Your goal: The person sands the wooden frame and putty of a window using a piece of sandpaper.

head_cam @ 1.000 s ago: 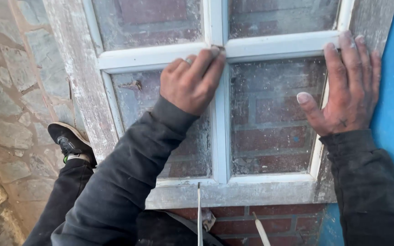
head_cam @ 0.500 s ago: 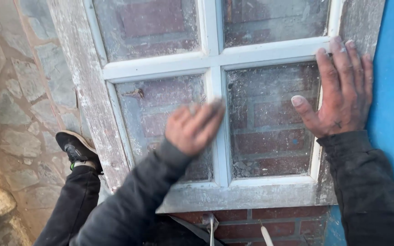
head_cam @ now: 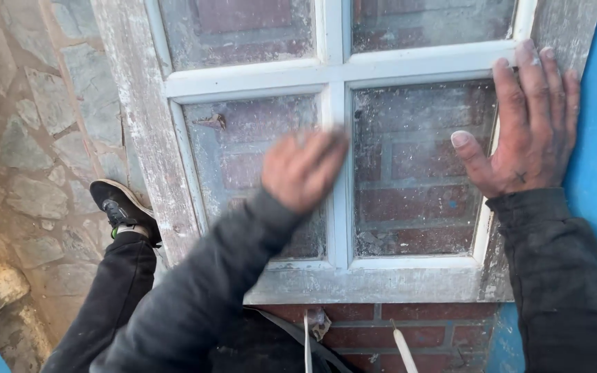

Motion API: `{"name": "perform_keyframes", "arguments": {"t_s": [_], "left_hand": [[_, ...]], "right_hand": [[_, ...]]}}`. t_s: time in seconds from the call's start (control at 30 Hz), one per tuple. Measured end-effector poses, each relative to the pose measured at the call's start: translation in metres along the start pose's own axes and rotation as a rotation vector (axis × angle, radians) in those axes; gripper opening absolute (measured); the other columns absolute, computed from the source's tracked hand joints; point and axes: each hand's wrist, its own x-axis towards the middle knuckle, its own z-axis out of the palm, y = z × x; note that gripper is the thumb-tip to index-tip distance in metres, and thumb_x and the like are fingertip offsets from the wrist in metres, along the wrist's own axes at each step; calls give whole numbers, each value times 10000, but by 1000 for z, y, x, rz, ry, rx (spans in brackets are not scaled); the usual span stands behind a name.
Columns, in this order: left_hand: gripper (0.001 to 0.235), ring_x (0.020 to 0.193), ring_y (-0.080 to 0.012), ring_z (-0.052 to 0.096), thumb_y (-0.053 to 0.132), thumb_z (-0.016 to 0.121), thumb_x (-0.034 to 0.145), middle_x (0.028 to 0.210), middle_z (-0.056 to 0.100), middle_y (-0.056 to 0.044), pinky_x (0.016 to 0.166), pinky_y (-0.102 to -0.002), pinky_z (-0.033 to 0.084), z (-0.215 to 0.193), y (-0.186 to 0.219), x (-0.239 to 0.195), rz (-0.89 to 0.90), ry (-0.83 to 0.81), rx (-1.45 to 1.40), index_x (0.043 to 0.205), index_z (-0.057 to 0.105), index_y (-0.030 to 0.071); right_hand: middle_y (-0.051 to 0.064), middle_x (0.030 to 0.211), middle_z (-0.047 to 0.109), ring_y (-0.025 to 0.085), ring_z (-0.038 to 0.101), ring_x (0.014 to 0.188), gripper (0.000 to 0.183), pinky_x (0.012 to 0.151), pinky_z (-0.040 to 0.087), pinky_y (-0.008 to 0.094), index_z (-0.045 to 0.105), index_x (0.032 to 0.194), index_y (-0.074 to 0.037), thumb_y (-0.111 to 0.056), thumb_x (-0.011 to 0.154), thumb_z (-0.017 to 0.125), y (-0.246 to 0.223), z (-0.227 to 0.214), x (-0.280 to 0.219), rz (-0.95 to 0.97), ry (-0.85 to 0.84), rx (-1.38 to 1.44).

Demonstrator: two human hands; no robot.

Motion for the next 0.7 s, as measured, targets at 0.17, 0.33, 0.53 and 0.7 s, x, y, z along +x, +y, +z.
{"name": "perform_keyframes", "arguments": {"t_s": [0.17,0.33,0.53,0.7], "left_hand": [[231,849,-231,699,57,665,922,1112,696,-100,639,-362,563,1,-7,19,78,134,-148,1148,716,73],[197,871,-148,667,52,662,1047,1173,681,-58,719,-325,572,7,13,-12,-32,78,-164,1242,688,55],[201,624,-117,546,37,665,997,995,696,-18,527,-313,463,16,-18,38,-175,-46,23,1179,746,64],[216,706,-121,564,50,634,1005,1137,689,-45,578,-301,472,10,-3,0,6,105,-78,1198,726,80]], "right_hand": [[245,1692,389,438,316,1585,934,1306,164,621,511,1600,15,-746,1077,369,4,2,-9,22,-20,-36],[237,1704,388,441,318,1598,918,1316,162,626,498,1594,20,-740,1093,386,-3,-3,-2,24,9,1],[280,1588,398,490,324,1490,905,1225,169,662,487,1496,63,-729,1073,372,-18,-16,6,26,-4,96],[237,1701,388,440,316,1593,915,1312,166,617,509,1595,16,-737,1097,358,1,-3,0,24,-5,-22]]}}
